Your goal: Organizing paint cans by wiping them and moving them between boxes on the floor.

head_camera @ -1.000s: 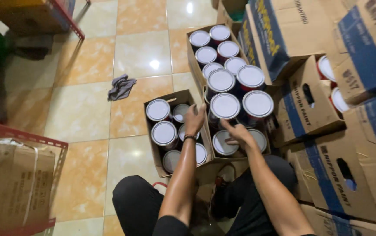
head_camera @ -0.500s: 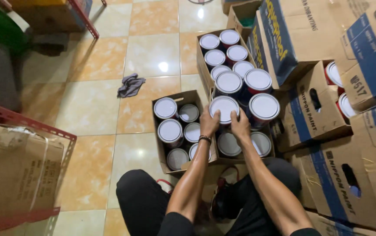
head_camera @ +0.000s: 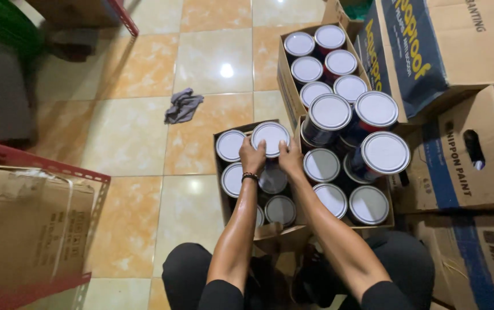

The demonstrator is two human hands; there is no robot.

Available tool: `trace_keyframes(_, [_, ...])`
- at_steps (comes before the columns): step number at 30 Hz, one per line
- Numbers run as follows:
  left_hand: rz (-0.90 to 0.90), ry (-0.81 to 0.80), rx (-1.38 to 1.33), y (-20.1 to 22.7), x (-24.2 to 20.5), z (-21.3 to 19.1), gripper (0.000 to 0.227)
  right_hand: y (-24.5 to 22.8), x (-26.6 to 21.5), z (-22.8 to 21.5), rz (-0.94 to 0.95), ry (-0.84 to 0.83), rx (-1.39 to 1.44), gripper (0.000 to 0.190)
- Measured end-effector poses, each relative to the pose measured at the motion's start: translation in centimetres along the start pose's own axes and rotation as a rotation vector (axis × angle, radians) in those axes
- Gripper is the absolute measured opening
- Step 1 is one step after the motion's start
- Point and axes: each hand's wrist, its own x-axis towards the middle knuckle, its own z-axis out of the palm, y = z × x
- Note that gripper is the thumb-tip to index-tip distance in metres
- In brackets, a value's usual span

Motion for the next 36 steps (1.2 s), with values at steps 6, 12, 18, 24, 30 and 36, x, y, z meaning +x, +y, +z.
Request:
trace_keyframes(6, [-0.031,0.050,0.253,-5.7,3.9,3.5,0.059,3.1,4.2,5.5,0.081,0.018,0.048,0.059])
trace_keyframes(12, [0.190,-0.020,0.252,0.7,0.2,3.7,0.054,2.2,1.0,2.9,-0.073,0.169,0.222,0.054])
trace_keyframes(18, [0.183,-0.202,0.016,9.7,-6.7,8.7,0.059,3.0,-0.3,-10.6,-0.201,0.068,0.003,0.034])
trace_keyframes(24, [0.143,-0.233,-0.068,11.5,-9.4,15.1,0.054,0.9,-1.7,-23.3,-0.296,0.150,-0.178,0.029])
trace_keyframes(30, [0.180,-0.349,0.068,10.4,-10.8,20.1,0.064,3.7,-1.0,-31.9,-0.277,0.390,-0.240,0.043])
trace_keyframes(36, [0.120,-0.464,0.076,9.7,-12.3,24.3,0.072,10.8,2.5,-29.4,-0.280,0.074,0.027,0.078])
